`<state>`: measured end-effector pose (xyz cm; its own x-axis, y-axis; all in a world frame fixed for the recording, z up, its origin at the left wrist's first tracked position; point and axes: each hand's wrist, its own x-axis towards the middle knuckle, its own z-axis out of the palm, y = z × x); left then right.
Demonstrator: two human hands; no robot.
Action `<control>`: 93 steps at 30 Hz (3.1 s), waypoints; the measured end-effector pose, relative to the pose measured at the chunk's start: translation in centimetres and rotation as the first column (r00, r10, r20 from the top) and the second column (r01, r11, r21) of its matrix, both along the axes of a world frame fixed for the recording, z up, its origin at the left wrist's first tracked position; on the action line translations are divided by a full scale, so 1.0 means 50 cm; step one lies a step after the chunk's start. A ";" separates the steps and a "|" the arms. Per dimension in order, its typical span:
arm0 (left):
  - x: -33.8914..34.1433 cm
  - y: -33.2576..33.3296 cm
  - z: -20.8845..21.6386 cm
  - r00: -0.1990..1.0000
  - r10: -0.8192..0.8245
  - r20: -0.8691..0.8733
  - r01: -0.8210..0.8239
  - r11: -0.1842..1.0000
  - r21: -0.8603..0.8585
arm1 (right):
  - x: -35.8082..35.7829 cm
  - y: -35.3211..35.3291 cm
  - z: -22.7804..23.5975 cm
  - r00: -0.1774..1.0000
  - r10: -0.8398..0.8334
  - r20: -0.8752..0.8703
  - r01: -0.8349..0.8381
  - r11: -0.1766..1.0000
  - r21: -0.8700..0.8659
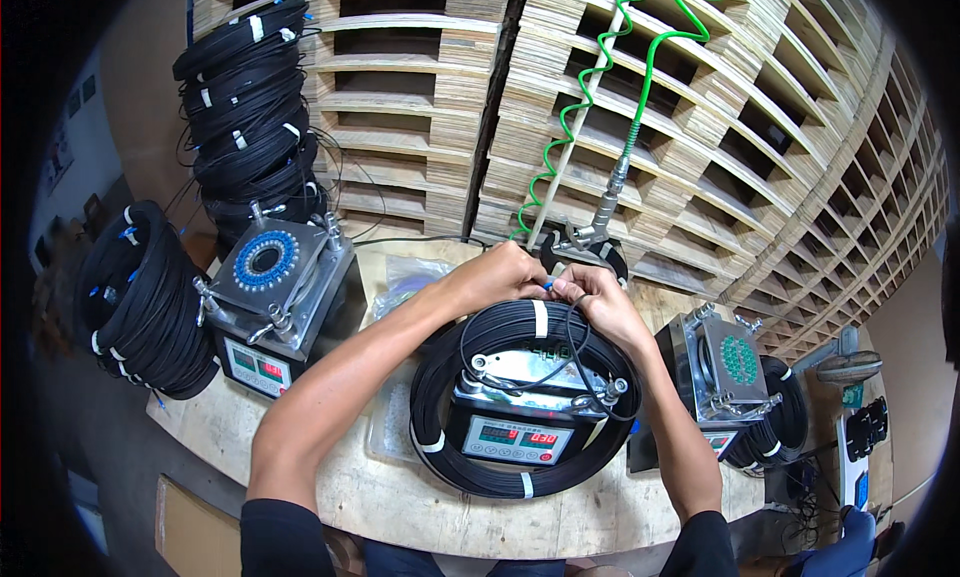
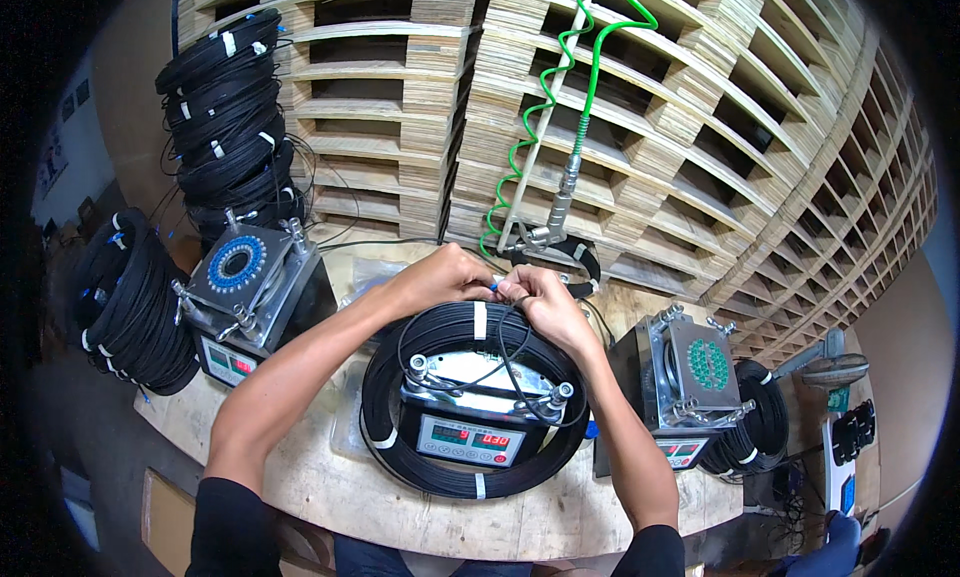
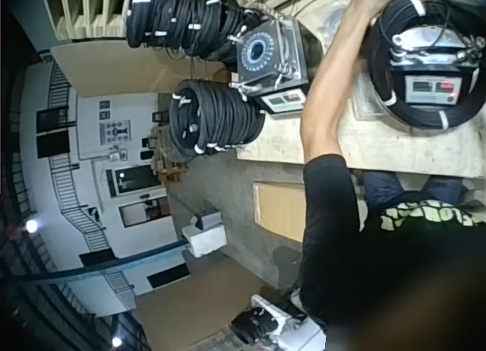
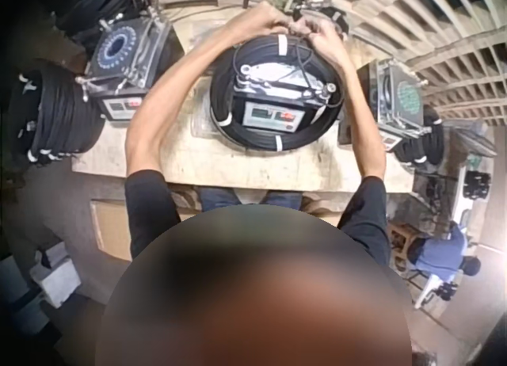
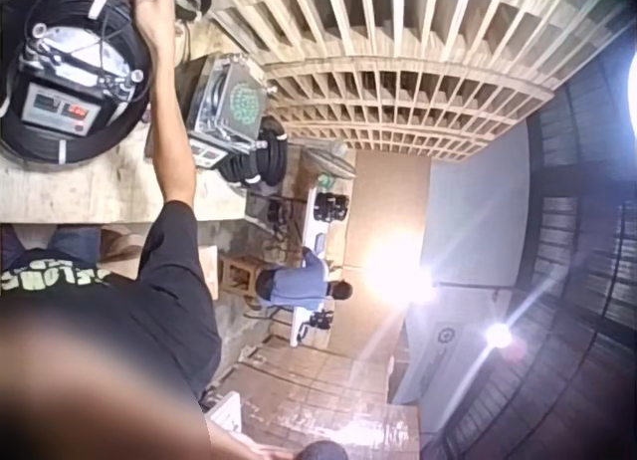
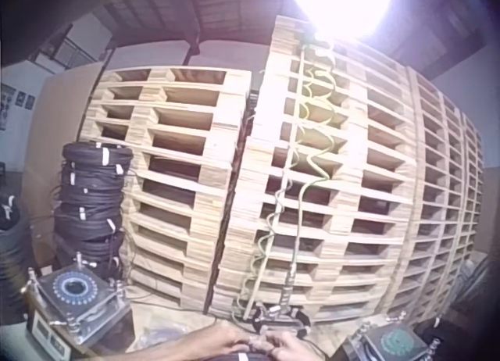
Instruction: The recorder is wrapping a coil of black wire using an industrial wrapping machine and a spray bottle for lubrication.
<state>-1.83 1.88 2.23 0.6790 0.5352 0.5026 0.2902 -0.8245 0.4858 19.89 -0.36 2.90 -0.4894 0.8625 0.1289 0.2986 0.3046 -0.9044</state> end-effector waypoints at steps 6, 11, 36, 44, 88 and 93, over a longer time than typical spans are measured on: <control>-0.001 -0.008 0.008 0.999 -0.018 -0.031 0.021 0.997 0.080 | -0.001 -0.009 0.009 0.999 0.026 0.024 -0.027 0.998 0.058; -0.010 0.001 -0.011 0.999 -0.043 -0.014 0.045 0.980 0.195 | -0.007 -0.009 0.003 1.000 -0.019 0.000 0.019 0.994 0.103; -0.006 0.010 -0.019 0.994 -0.088 -0.072 0.108 0.932 0.345 | -0.012 -0.020 0.020 0.989 -0.033 0.143 0.004 0.980 0.197; -0.009 0.016 -0.016 0.991 -0.127 -0.053 0.133 0.982 0.131 | -0.015 -0.011 0.030 0.963 -0.090 0.253 0.050 0.986 0.160; -0.008 -0.003 -0.012 0.999 -0.045 -0.022 0.048 0.985 0.167 | -0.021 -0.016 0.019 0.976 -0.198 0.097 0.183 0.973 0.143; -0.015 -0.012 -0.018 0.969 0.054 0.242 -0.019 0.989 -0.147 | -0.026 -0.028 0.033 0.960 -0.231 0.155 0.197 0.957 0.212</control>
<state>-2.56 1.26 1.34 0.5236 0.6354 0.5676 0.1768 -0.7327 0.6572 18.61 -1.78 4.54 -0.3259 0.9166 0.2318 0.5249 0.3793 -0.7619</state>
